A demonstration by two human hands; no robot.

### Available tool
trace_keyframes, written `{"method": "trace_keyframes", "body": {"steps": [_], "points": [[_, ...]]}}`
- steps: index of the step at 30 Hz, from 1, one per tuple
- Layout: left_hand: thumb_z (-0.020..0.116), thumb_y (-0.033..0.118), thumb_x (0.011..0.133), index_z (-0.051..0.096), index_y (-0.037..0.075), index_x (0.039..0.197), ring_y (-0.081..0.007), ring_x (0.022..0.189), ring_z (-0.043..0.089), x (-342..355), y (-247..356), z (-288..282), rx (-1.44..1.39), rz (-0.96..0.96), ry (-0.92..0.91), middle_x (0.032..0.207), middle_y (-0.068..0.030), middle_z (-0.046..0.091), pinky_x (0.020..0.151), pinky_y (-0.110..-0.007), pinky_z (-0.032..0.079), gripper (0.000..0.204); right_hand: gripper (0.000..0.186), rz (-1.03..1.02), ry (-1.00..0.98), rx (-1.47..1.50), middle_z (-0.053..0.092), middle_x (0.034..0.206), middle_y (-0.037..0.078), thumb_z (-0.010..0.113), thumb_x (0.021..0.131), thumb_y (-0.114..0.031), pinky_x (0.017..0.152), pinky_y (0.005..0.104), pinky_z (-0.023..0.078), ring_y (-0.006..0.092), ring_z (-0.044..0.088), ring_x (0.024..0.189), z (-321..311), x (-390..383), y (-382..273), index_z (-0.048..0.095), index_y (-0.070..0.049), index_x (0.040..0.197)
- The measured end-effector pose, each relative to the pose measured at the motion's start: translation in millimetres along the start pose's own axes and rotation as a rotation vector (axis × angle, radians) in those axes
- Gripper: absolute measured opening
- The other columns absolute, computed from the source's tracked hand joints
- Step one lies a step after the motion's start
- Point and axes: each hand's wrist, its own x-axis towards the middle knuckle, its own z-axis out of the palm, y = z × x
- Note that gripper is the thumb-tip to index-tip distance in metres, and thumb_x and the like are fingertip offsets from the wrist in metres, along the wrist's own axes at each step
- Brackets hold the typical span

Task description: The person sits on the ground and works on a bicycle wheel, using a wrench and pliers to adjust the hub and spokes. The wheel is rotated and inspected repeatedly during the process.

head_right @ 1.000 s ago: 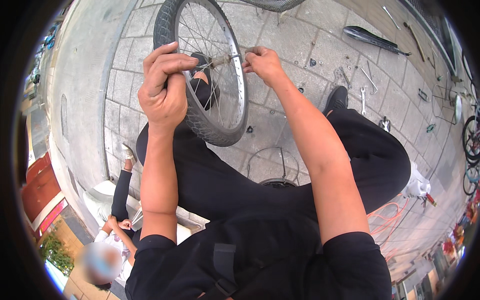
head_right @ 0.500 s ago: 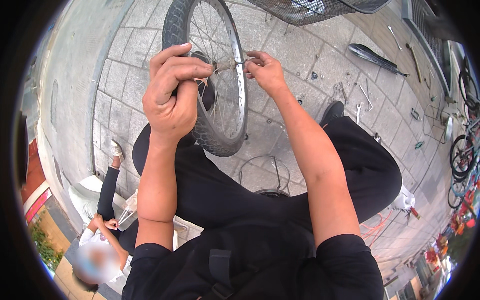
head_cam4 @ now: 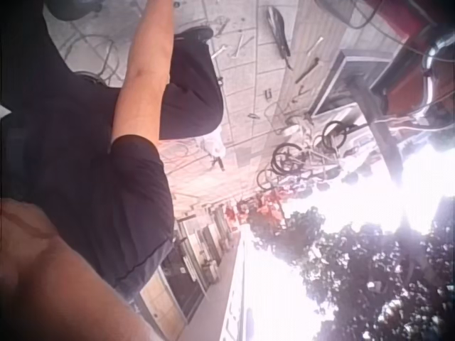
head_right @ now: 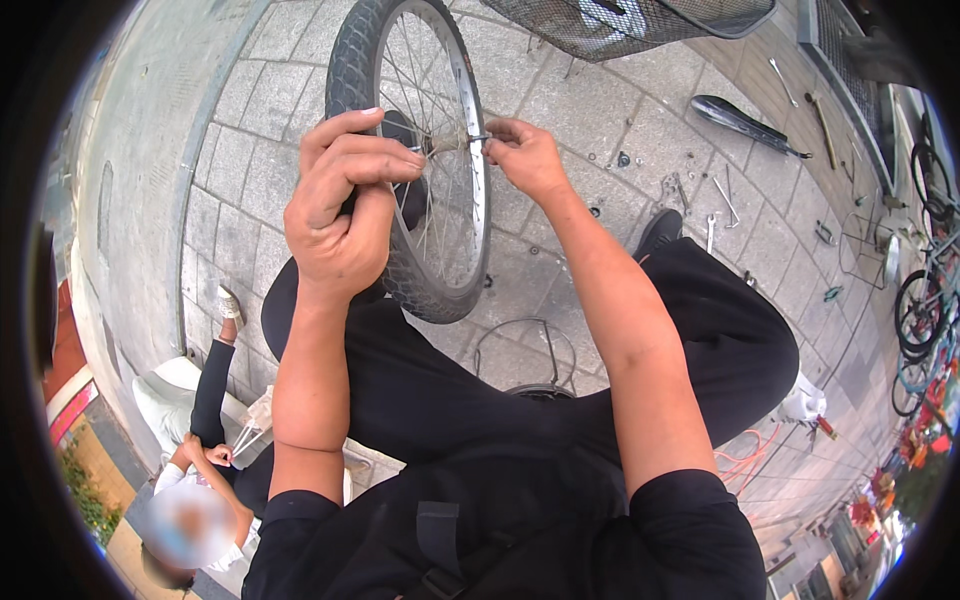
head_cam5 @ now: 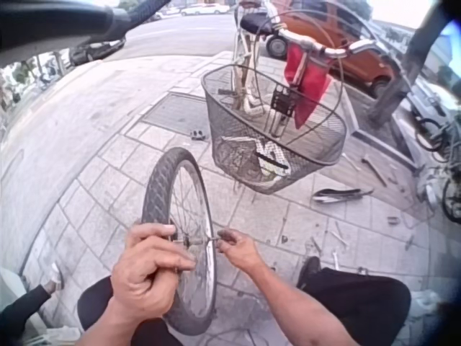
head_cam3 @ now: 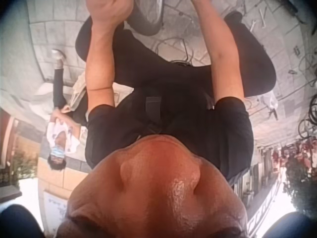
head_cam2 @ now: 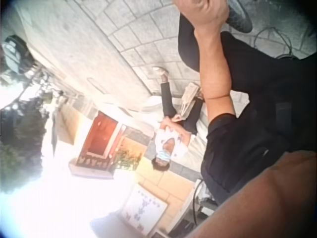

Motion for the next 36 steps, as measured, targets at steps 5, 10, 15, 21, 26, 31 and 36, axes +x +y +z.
{"method": "trace_keyframes", "body": {"steps": [5, 10, 15, 21, 26, 31, 36], "points": [[0.058, -0.014, 0.075, 0.070, 0.006, 0.083, -0.0262, 0.097, 0.068, -27, 6, -3, -0.236, -0.091, 0.034, 0.085, -0.0039, 0.075, 0.105, -0.039, 0.042, 0.025, 0.036, 0.002, 0.018, -0.019, 0.075, 0.107, 0.014, 0.069, 0.090, -0.006, 0.082, 0.0294, 0.059, 0.0160, 0.072, 0.089, -4, -15, 5, 0.067, 0.007, 0.123], [0.054, -0.004, 0.089, 0.064, 0.005, 0.102, -0.0215, 0.085, 0.066, -58, 9, -10, -1.091, -0.312, 0.270, 0.099, -0.0108, 0.069, 0.106, -0.041, 0.043, 0.019, 0.036, 0.017, 0.019, -0.093, 0.075, 0.111, 0.013, 0.071, 0.089, -0.010, 0.089, 0.0310, 0.058, 0.0176, 0.072, 0.098, -13, -42, 17, 0.069, 0.002, 0.123], [0.061, 0.017, 0.097, 0.053, 0.001, 0.138, -0.0140, 0.097, 0.063, -62, -31, 7, -0.866, -1.073, 0.345, 0.107, -0.0046, 0.067, 0.098, -0.043, 0.048, 0.045, 0.036, 0.033, 0.016, -0.132, 0.075, 0.112, 0.012, 0.072, 0.089, -0.012, 0.092, 0.0313, 0.057, 0.0190, 0.072, 0.101, -16, -72, 24, 0.070, 0.001, 0.123], [0.048, 0.030, 0.108, 0.059, -0.002, 0.126, -0.0261, 0.103, 0.066, -145, -94, 48, -0.345, -1.376, -0.146, 0.120, -0.0140, 0.067, 0.089, -0.045, 0.054, 0.038, 0.037, -0.008, -0.042, -0.135, 0.075, 0.115, 0.015, 0.071, 0.090, -0.015, 0.095, 0.0330, 0.056, 0.0212, 0.072, 0.104, 8, -88, 35, 0.070, -0.001, 0.124], [0.044, 0.032, 0.110, 0.057, 0.003, 0.131, -0.0265, 0.104, 0.065, -166, -101, 67, -0.678, -1.535, 0.083, 0.118, -0.0121, 0.067, 0.091, -0.048, 0.055, 0.038, 0.038, -0.017, -0.021, -0.215, 0.074, 0.118, 0.016, 0.069, 0.090, -0.017, 0.097, 0.0344, 0.056, 0.0241, 0.072, 0.108, 12, -94, 25, 0.071, -0.003, 0.125], [0.043, 0.042, 0.110, 0.062, 0.007, 0.123, -0.0227, 0.099, 0.067, -155, -99, 66, -0.656, -1.620, 0.037, 0.112, -0.0076, 0.070, 0.082, -0.047, 0.057, 0.042, 0.037, -0.056, -0.045, -0.243, 0.075, 0.116, 0.016, 0.069, 0.089, -0.016, 0.096, 0.0345, 0.056, 0.0234, 0.072, 0.108, 10, -87, 26, 0.071, -0.003, 0.124], [0.041, 0.041, 0.111, 0.064, 0.010, 0.123, -0.0210, 0.096, 0.066, -157, -109, 67, -0.642, -1.641, 0.046, 0.112, -0.0049, 0.071, 0.082, -0.046, 0.055, 0.041, 0.035, -0.081, -0.056, -0.210, 0.075, 0.113, 0.016, 0.069, 0.091, -0.016, 0.095, 0.0348, 0.056, 0.0246, 0.072, 0.104, 15, -82, 29, 0.071, -0.001, 0.122]]}}
